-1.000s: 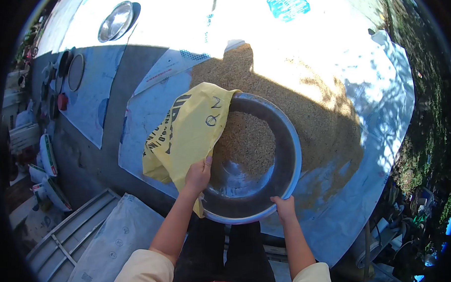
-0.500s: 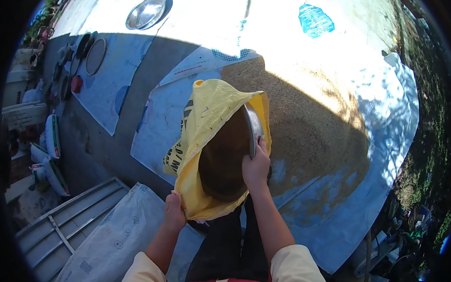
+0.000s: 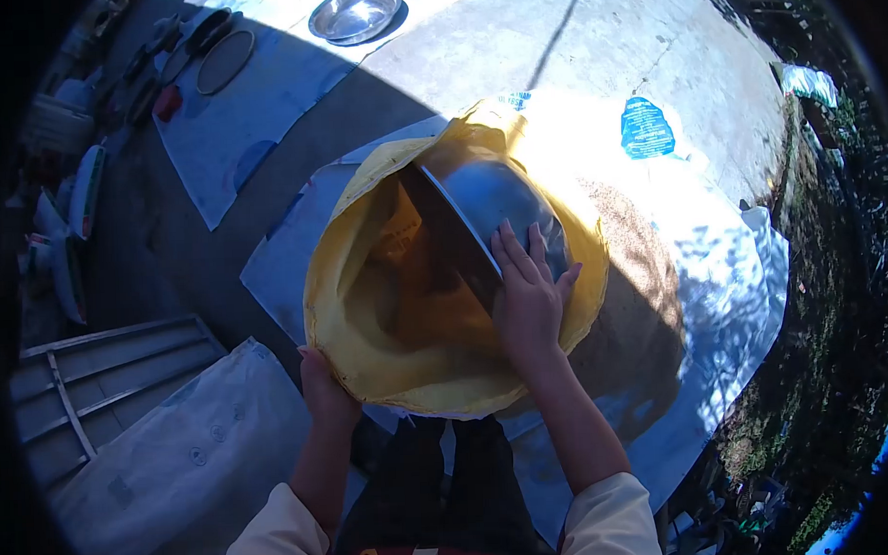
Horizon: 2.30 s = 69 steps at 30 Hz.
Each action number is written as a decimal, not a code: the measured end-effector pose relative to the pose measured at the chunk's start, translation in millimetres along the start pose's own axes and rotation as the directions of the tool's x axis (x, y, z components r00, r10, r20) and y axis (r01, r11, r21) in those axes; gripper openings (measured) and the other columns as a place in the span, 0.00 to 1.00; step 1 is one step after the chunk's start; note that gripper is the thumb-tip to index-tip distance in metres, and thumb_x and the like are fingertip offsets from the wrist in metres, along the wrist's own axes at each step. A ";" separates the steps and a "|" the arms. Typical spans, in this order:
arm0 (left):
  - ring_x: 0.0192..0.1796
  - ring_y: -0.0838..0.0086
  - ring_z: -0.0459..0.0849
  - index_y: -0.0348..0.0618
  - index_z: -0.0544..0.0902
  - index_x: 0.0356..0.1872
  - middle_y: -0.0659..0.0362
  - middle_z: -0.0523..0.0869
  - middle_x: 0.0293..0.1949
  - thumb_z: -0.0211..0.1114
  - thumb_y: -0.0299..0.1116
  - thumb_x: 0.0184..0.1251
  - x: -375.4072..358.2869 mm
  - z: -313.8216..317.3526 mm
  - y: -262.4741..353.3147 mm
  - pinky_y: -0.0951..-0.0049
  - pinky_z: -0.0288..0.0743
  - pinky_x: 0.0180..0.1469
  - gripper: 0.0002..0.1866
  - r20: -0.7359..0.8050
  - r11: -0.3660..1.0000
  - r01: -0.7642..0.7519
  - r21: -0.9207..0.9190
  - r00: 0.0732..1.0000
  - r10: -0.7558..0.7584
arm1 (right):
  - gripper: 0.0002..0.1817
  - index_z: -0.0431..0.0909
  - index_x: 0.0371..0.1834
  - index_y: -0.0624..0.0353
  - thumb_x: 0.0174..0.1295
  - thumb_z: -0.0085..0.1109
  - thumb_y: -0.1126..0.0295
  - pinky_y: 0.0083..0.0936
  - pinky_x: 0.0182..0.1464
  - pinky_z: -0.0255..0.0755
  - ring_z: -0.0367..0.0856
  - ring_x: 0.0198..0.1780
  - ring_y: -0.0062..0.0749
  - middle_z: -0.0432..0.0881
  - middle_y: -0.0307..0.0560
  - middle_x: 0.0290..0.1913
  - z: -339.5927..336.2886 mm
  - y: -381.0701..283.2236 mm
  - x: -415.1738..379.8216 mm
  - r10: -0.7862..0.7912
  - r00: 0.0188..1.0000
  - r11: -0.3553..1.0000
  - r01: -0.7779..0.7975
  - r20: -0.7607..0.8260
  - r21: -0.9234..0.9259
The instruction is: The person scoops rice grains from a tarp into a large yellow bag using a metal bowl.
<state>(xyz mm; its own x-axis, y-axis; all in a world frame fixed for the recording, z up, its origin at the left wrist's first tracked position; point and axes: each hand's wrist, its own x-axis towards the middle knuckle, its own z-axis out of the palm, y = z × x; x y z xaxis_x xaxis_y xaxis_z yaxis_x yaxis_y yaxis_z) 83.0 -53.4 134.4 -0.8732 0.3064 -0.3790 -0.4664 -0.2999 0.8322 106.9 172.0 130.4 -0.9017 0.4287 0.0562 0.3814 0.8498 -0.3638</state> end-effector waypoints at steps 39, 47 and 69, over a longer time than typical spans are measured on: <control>0.33 0.83 0.74 0.36 0.76 0.37 0.63 0.78 0.29 0.44 0.50 0.64 35.9 -77.7 72.4 0.82 0.67 0.37 0.24 -0.174 0.991 -0.049 0.124 0.982 0.071 | 0.20 0.74 0.44 0.55 0.45 0.49 0.83 0.57 0.61 0.32 0.67 0.56 0.37 0.71 0.41 0.52 -27.6 -63.0 14.9 -0.612 0.768 0.783 0.622 -0.187 -0.010; 0.39 0.75 0.78 0.31 0.72 0.42 0.55 0.78 0.37 0.41 0.52 0.64 39.0 -82.6 59.9 0.77 0.69 0.44 0.28 -0.162 0.987 0.038 0.159 0.987 -0.012 | 0.21 0.74 0.46 0.55 0.46 0.49 0.84 0.50 0.63 0.34 0.67 0.57 0.35 0.70 0.41 0.53 -37.9 -64.1 11.9 -0.550 0.822 0.830 0.558 -0.147 0.015; 0.33 0.76 0.77 0.32 0.73 0.42 0.57 0.78 0.32 0.46 0.47 0.63 108.1 -12.3 -17.4 0.78 0.70 0.36 0.23 -0.194 0.930 0.195 0.312 0.971 -0.139 | 0.27 0.68 0.51 0.63 0.40 0.43 0.83 0.23 0.47 0.66 0.74 0.47 0.31 0.75 0.51 0.45 -38.8 69.0 -38.8 0.371 0.894 0.801 -0.172 -0.250 0.573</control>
<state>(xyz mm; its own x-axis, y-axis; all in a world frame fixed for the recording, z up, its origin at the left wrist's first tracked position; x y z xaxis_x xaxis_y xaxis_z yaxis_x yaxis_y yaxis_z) -5.0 -26.2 74.0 -0.8107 0.1640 -0.5621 -0.5600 0.0630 0.8261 176.1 225.8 139.2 -0.6140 0.7753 0.1479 0.3444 0.4317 -0.8337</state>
